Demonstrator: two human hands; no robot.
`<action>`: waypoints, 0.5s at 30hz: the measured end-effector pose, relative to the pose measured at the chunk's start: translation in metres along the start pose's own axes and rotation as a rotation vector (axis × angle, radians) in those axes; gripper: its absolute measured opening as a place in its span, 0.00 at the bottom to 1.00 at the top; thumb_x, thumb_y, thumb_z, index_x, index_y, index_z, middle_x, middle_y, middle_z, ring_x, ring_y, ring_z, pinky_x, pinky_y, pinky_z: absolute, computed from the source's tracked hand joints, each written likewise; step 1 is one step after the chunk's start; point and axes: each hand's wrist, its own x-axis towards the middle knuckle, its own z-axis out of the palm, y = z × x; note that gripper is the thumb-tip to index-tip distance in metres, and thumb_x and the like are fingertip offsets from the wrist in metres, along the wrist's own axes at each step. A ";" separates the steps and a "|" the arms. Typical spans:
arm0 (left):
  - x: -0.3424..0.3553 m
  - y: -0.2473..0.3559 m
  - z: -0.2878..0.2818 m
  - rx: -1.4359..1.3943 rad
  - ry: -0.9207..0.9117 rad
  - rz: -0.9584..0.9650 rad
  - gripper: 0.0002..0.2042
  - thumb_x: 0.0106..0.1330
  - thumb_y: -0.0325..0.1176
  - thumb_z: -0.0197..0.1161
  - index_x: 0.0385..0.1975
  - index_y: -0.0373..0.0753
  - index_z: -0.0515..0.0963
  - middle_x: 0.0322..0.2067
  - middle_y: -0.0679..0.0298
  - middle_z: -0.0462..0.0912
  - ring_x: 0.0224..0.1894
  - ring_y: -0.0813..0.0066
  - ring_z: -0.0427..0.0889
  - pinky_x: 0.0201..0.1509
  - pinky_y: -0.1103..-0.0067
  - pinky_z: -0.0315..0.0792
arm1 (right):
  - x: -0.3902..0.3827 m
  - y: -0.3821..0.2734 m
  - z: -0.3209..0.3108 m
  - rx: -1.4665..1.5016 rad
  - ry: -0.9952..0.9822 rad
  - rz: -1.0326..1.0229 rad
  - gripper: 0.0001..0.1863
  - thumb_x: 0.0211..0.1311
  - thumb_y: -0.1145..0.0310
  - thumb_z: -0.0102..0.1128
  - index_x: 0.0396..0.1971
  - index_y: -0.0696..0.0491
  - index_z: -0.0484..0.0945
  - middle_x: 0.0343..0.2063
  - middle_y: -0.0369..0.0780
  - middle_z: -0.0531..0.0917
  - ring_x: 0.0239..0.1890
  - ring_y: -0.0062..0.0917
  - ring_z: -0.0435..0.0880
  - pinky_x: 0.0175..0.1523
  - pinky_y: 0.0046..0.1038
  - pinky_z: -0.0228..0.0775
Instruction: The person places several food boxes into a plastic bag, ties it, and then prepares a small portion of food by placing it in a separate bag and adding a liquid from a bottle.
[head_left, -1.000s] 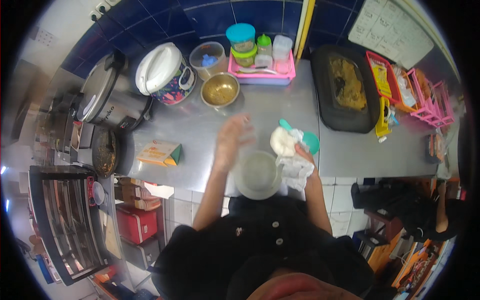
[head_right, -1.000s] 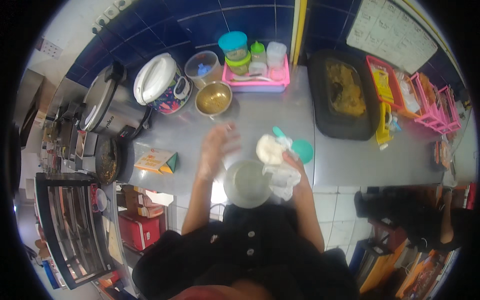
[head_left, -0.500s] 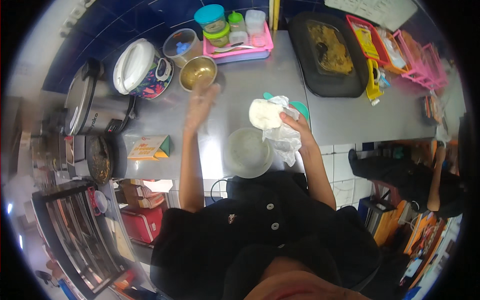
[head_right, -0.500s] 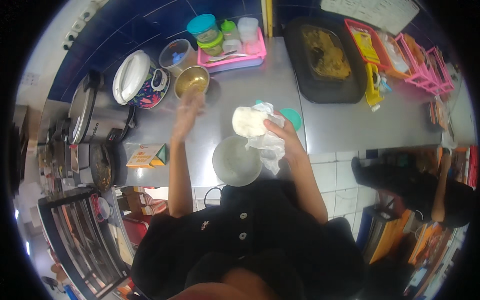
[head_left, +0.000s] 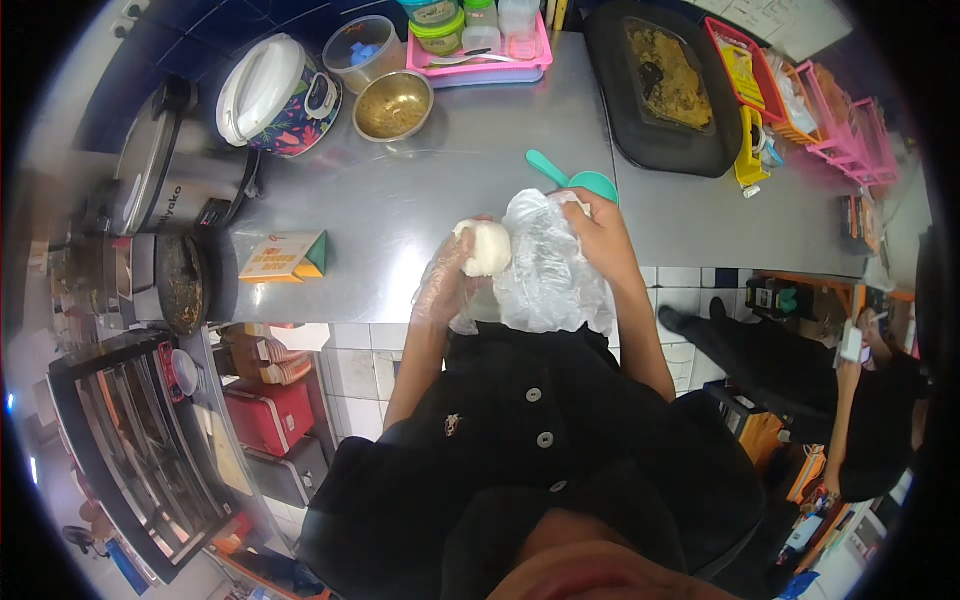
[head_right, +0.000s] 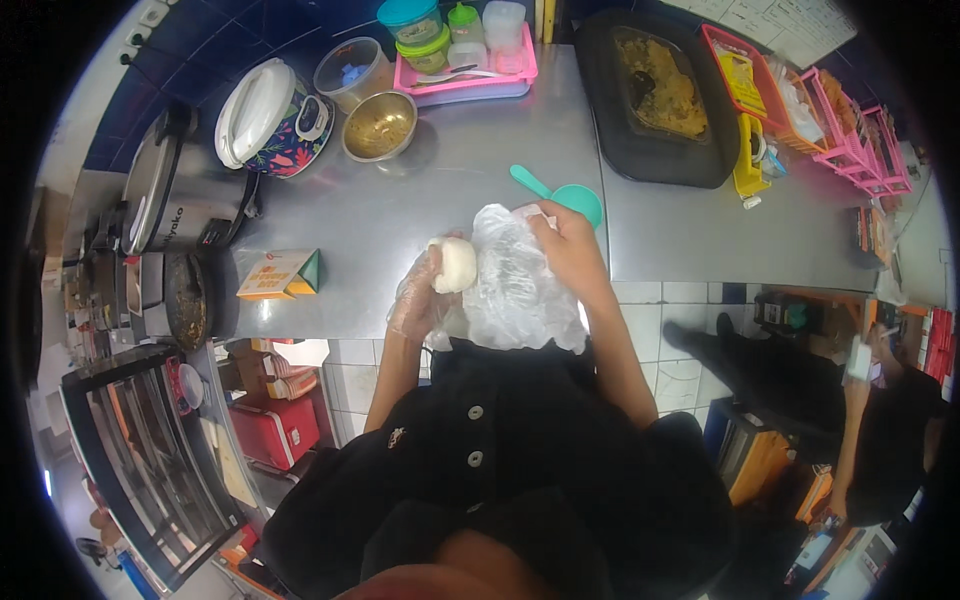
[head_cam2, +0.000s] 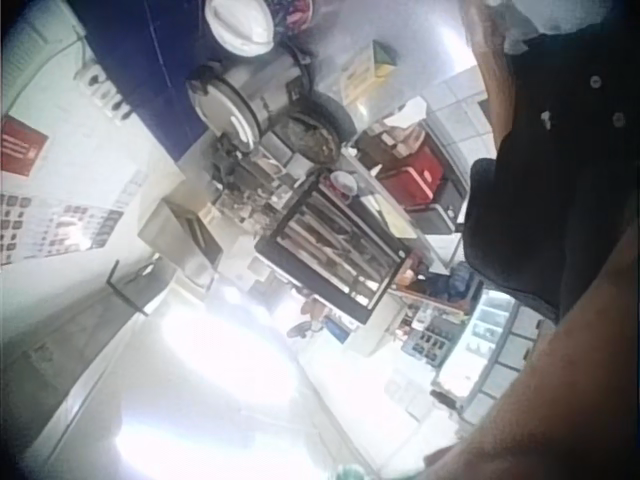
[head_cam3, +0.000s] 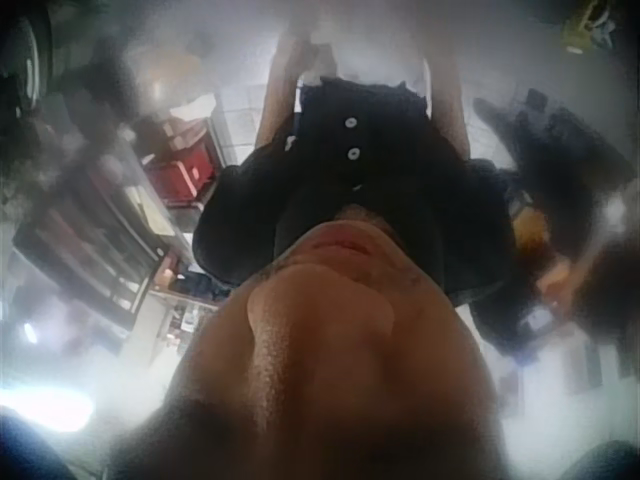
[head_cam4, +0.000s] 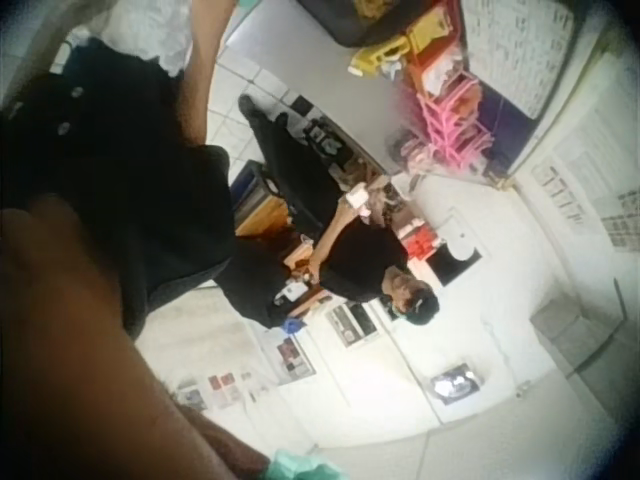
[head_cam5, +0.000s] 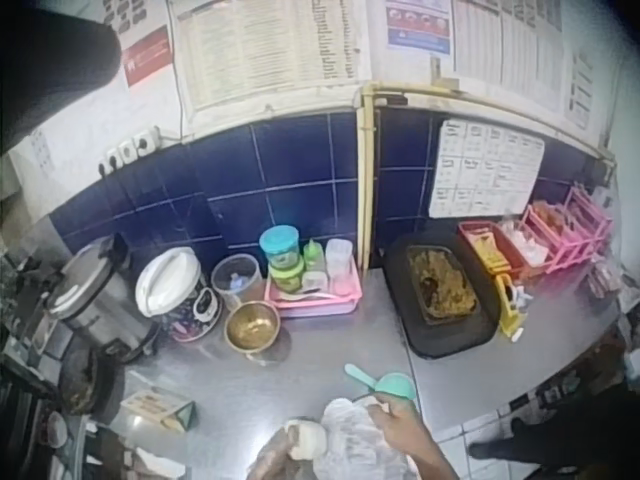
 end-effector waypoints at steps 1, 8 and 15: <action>-0.003 -0.002 -0.001 -0.079 -0.012 -0.029 0.29 0.71 0.51 0.63 0.63 0.38 0.69 0.52 0.59 0.80 0.52 0.69 0.82 0.44 0.74 0.83 | -0.003 -0.004 -0.004 0.000 0.001 0.000 0.13 0.71 0.70 0.56 0.48 0.59 0.83 0.34 0.35 0.87 0.35 0.16 0.80 0.42 0.22 0.72; 0.000 0.002 0.012 0.346 0.206 0.071 0.26 0.70 0.46 0.65 0.61 0.36 0.70 0.49 0.57 0.80 0.44 0.68 0.85 0.31 0.74 0.85 | -0.022 -0.016 -0.046 -0.236 0.335 -0.228 0.11 0.67 0.74 0.57 0.45 0.59 0.84 0.35 0.40 0.88 0.36 0.22 0.83 0.44 0.25 0.73; 0.029 -0.052 -0.033 1.480 0.102 0.051 0.23 0.70 0.42 0.61 0.61 0.38 0.71 0.47 0.48 0.82 0.46 0.53 0.84 0.45 0.63 0.81 | -0.023 0.059 -0.076 -0.340 0.628 -0.305 0.11 0.65 0.73 0.59 0.47 0.54 0.81 0.39 0.45 0.86 0.43 0.31 0.83 0.51 0.30 0.73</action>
